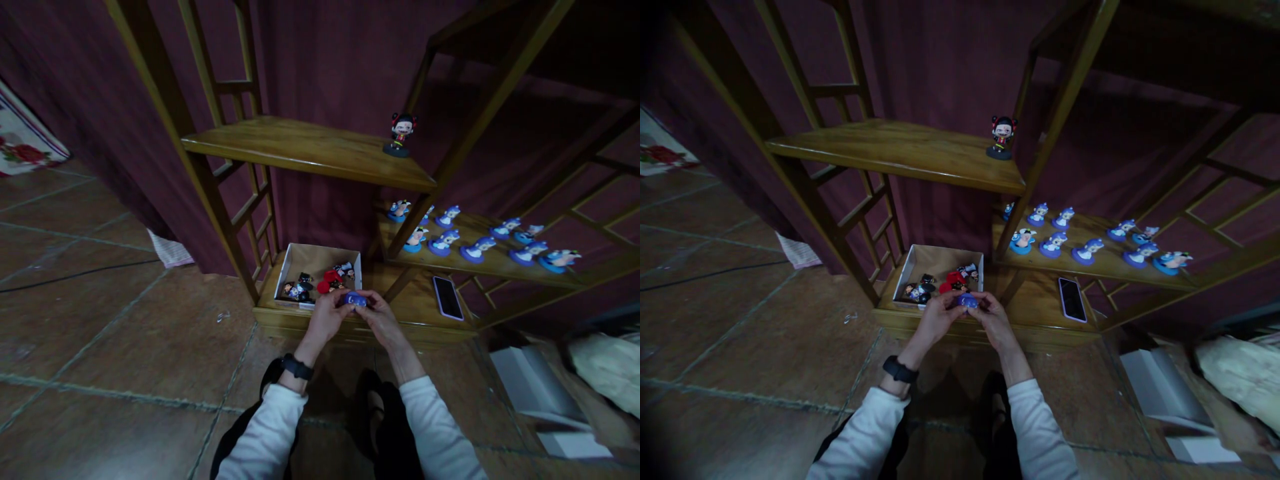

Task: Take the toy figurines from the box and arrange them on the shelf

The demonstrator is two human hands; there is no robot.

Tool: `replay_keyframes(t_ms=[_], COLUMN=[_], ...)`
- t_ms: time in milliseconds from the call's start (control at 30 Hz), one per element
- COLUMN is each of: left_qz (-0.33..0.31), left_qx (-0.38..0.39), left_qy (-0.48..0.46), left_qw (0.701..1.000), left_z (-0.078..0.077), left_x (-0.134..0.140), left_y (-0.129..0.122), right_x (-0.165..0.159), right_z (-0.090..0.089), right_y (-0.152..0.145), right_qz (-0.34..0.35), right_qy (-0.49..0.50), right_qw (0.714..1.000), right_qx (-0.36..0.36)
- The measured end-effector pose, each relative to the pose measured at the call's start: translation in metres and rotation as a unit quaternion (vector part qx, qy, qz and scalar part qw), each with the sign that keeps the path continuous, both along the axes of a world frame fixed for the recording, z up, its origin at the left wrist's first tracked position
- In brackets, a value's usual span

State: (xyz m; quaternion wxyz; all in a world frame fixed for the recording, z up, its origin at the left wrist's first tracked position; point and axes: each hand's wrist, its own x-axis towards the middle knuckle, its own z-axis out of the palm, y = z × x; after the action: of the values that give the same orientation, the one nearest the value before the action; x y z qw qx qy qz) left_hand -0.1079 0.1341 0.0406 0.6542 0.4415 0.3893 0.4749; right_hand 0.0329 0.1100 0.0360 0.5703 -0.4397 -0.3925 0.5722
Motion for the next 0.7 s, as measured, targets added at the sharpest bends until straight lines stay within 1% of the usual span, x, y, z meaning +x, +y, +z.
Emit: replay_keyframes(t_ms=[100, 233, 367, 467, 600, 700], left_qz=[-0.011, -0.029, -0.01, -0.001, -0.003, -0.016], left_qx=[-0.018, -0.088, -0.142, -0.145, -0.138, -0.16], left_qy=[-0.013, -0.059, -0.098, -0.099, -0.093, -0.104], left_qw=[1.0, 0.994, 0.985, 0.984, 0.986, 0.981], left_z=[0.001, -0.001, -0.005, -0.006, -0.007, -0.009], left_x=[-0.001, -0.004, -0.003, -0.001, -0.001, -0.003], left_y=[0.0, 0.0, 0.0, -0.001, -0.003, -0.002], right_x=[-0.002, -0.01, -0.014, -0.012, -0.009, -0.009], right_z=[-0.002, -0.002, -0.003, -0.005, -0.005, -0.002], right_y=[-0.001, -0.003, -0.003, -0.003, -0.004, -0.005], right_qz=[0.005, -0.019, -0.029, -0.026, -0.007, -0.001], right_qy=[0.006, 0.037, 0.06, 0.056, 0.035, 0.014], right_qw=[1.0, 0.998, 0.996, 0.996, 0.998, 0.998], right_qx=[-0.01, -0.046, -0.062, -0.07, -0.058, -0.054])
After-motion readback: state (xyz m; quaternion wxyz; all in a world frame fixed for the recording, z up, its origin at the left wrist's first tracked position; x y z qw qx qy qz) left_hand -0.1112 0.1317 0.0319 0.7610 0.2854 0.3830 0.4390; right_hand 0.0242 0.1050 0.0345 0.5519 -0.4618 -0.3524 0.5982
